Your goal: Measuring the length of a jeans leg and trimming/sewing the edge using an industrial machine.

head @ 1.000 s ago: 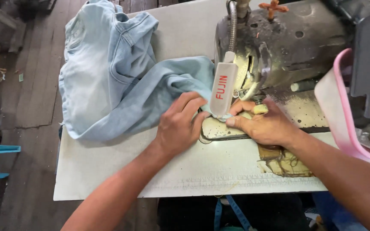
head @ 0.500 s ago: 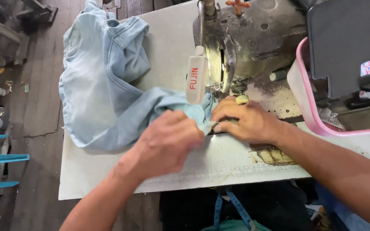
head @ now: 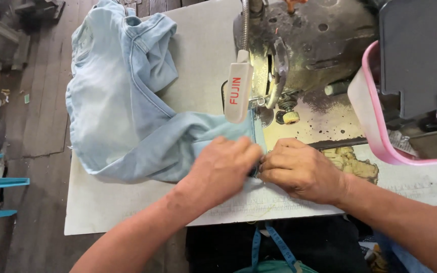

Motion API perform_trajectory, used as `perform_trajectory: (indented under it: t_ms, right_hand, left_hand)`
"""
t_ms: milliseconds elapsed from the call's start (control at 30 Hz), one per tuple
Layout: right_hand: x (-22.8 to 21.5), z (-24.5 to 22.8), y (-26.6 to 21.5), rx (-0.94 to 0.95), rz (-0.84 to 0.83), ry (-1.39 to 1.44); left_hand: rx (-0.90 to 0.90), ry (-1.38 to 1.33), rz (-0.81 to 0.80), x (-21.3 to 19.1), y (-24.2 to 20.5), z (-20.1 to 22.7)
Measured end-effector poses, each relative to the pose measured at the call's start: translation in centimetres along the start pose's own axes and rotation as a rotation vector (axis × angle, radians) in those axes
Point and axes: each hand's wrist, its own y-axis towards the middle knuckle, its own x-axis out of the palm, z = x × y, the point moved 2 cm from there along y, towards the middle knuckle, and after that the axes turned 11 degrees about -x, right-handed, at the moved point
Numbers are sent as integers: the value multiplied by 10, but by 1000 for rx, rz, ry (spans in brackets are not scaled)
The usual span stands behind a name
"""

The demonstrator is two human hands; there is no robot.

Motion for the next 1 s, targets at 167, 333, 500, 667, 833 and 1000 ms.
perform_trajectory:
  t_ms: [167,333,500,667,833,1000]
  right_hand:
    - [-4,-3,9,8,32,5]
    - [-6,-1,9,41,13,14]
    - [-10,1,10,11,49,-3]
    - [-12,3,10,-20,62,1]
    - [-14,1,14,-19,65,-20]
    - [-12,0,7,-44,77,-43]
  left_hand:
    - [-115,257,-168,11,1,-18]
    - [-185,197,-236,16,9,-34]
    - [-70,305,-45,-20,35,-7]
    - [109,270,82,17,9,-24]
    - [101,136,91,12,5,-27]
    - [15,55,181,15,12,-15]
